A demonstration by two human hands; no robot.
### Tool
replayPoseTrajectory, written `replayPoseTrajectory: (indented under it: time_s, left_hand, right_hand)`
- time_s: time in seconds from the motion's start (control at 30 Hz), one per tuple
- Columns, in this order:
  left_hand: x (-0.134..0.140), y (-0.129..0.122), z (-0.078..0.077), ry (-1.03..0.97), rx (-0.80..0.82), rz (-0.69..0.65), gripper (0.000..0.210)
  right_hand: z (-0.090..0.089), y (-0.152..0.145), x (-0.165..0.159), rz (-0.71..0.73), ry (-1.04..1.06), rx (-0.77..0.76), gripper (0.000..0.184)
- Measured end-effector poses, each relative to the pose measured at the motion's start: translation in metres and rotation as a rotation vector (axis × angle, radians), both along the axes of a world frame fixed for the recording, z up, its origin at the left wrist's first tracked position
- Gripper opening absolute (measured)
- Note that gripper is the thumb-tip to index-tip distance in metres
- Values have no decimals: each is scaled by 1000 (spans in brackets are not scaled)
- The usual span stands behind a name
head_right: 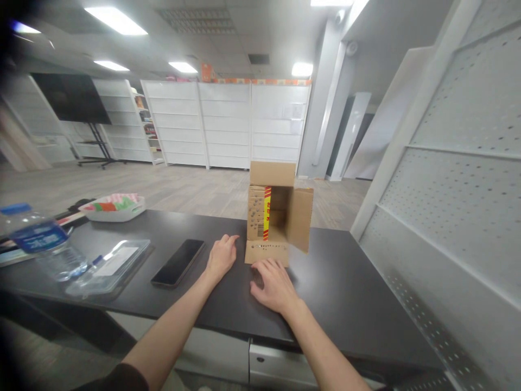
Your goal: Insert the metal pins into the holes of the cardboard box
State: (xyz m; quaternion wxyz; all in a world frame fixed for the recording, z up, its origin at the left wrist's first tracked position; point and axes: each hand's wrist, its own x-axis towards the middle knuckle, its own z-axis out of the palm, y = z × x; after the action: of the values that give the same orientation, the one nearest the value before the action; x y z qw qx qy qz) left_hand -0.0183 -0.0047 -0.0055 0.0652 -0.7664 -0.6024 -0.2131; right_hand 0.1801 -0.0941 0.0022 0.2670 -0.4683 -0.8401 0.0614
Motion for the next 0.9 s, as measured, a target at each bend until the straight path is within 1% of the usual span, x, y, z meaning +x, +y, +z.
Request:
replayPoseTrajectory:
  time_s: [0.33, 0.63, 0.9]
  left_hand:
    - [3, -5, 2, 10, -24, 18, 42]
    - [4, -6, 4, 0, -27, 19, 42]
    - [4, -4, 3, 1, -29, 18, 41]
  right_hand:
    - [4, -2, -2, -10, -58, 0, 25]
    - [2, 1, -4, 10, -104, 39, 18]
    - [7, 1, -8, 27, -150, 75, 13]
